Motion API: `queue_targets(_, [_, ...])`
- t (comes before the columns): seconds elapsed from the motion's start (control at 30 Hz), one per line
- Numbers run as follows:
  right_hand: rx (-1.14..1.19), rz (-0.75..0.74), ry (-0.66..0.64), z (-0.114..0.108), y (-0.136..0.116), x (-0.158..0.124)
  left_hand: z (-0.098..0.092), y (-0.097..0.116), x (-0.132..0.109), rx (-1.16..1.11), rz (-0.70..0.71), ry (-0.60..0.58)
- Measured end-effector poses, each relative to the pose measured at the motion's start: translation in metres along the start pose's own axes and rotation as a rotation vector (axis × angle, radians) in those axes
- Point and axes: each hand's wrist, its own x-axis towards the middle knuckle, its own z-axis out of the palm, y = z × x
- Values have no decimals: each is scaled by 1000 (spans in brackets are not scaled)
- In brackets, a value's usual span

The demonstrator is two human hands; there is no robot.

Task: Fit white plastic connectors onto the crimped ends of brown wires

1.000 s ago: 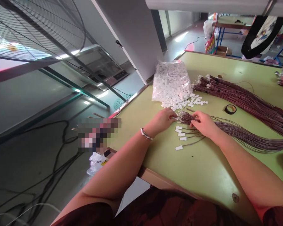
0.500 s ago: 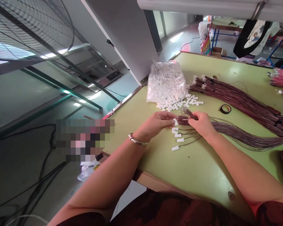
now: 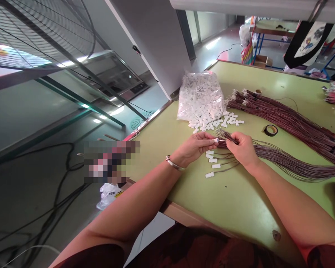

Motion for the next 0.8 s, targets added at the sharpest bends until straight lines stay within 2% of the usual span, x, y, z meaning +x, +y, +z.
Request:
queue_targets(0.23, [-45,-34,-10,0,3,0,1,-3,-2,173,66,-63])
queue_targets(0.3, [-53,-15,-46,1,4,1,3,-5,-3,344,175,-27])
queue_targets(0.43, [-86,14,-154,0,6,4,7,-11,-5,837,547,56])
queue_targets(0.5, [-93,22,-208,-2,7,5,8,-14,-4,928,625,47])
queue_targets(0.6, [-73,62,-245,-5,7,8,7,-18,0,721,483,21])
queue_targets(0.67, [-42,90,-220,-6,6,9,7,-20,3,534,365,20])
queue_targets(0.8, [-53,58,-169,-6,7,8,7,-20,5,424,316,22])
